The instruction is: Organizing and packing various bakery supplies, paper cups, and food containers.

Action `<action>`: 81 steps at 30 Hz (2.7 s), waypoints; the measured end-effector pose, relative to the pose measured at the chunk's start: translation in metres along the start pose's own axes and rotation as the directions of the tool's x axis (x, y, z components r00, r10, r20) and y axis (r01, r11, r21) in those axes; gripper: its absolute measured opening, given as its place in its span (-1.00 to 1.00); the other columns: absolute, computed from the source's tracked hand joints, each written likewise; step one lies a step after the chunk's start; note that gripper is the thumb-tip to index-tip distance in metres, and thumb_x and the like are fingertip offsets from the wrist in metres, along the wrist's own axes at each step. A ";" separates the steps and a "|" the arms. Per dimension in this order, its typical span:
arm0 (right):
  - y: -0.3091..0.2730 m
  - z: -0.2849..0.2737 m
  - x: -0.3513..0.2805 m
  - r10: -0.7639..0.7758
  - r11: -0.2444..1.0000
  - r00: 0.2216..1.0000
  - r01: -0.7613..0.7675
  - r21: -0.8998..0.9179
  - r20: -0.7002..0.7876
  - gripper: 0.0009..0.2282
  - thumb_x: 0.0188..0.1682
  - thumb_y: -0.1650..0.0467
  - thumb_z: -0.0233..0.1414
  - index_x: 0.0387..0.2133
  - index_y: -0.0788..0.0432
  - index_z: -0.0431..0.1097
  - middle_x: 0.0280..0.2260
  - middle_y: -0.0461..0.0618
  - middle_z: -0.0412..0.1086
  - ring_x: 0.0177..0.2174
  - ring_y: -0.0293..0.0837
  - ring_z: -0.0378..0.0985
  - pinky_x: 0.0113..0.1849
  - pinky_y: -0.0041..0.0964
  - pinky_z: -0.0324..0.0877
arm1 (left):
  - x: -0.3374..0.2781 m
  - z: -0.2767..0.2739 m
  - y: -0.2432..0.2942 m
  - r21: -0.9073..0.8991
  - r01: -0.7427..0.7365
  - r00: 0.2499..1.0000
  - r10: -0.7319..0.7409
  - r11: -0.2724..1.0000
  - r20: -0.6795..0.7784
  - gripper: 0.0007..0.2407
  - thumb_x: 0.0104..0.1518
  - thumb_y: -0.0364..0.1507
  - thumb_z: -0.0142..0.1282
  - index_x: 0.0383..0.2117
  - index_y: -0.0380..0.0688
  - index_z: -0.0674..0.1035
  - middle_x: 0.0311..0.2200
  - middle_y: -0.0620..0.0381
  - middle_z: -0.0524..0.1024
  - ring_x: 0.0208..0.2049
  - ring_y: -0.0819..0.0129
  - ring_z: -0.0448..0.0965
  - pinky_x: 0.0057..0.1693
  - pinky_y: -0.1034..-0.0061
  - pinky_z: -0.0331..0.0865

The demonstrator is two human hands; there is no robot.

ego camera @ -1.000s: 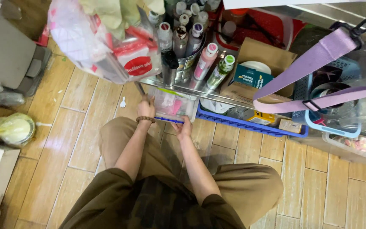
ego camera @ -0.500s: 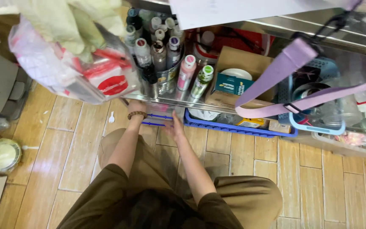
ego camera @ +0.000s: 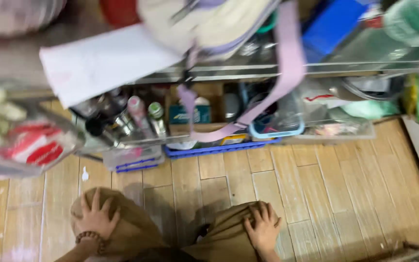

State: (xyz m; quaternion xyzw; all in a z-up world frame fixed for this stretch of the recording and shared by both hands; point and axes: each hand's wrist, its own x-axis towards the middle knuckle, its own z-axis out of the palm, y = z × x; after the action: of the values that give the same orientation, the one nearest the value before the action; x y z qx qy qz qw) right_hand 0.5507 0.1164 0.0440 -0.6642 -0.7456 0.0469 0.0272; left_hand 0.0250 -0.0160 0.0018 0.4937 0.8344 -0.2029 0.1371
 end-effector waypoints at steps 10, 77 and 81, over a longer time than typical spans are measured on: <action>-0.014 -0.081 -0.014 0.096 0.989 0.878 -0.135 0.052 0.468 -0.64 -0.08 0.10 0.06 0.01 -0.29 0.41 0.25 -0.28 0.14 0.32 -0.08 -0.03 0.21 0.45 -0.05 | -0.008 -0.097 0.024 0.055 -0.144 0.927 0.116 0.988 0.358 -0.52 0.16 0.06 -0.11 0.27 0.58 0.28 0.48 0.38 -0.23 0.49 -0.06 -0.37 0.24 -0.39 0.12; 0.840 -0.491 -0.580 0.374 -0.556 -0.897 -0.420 0.717 -0.236 -0.70 0.02 0.29 0.20 -0.09 0.23 0.48 -0.21 0.18 0.55 -0.25 0.14 0.60 -0.20 -0.01 0.44 | -0.804 -0.505 1.249 -0.211 -0.368 -0.929 0.347 -0.905 0.130 -0.59 -0.12 -0.31 0.27 -0.06 -0.09 0.61 0.13 -0.04 0.42 0.24 0.00 0.31 0.28 0.03 0.13; 0.860 -0.506 -0.585 0.338 -0.714 -0.922 -0.383 0.586 -0.191 -0.69 -0.05 0.21 0.25 -0.18 0.16 0.55 -0.26 0.22 0.55 -0.23 0.26 0.57 -0.20 0.11 0.43 | -0.855 -0.528 1.236 -0.389 -0.220 -0.972 0.170 -0.895 0.160 -0.59 -0.04 -0.18 0.26 -0.15 -0.21 0.56 0.23 -0.21 0.28 0.33 -0.13 0.10 0.35 -0.10 -0.03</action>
State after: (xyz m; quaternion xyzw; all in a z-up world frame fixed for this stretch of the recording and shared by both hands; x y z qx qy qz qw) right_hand 1.5206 -0.3503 0.4684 -0.8353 0.4763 -0.2071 0.1804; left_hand 1.5035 0.1092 0.5824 0.8266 -0.4365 -0.0401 0.3531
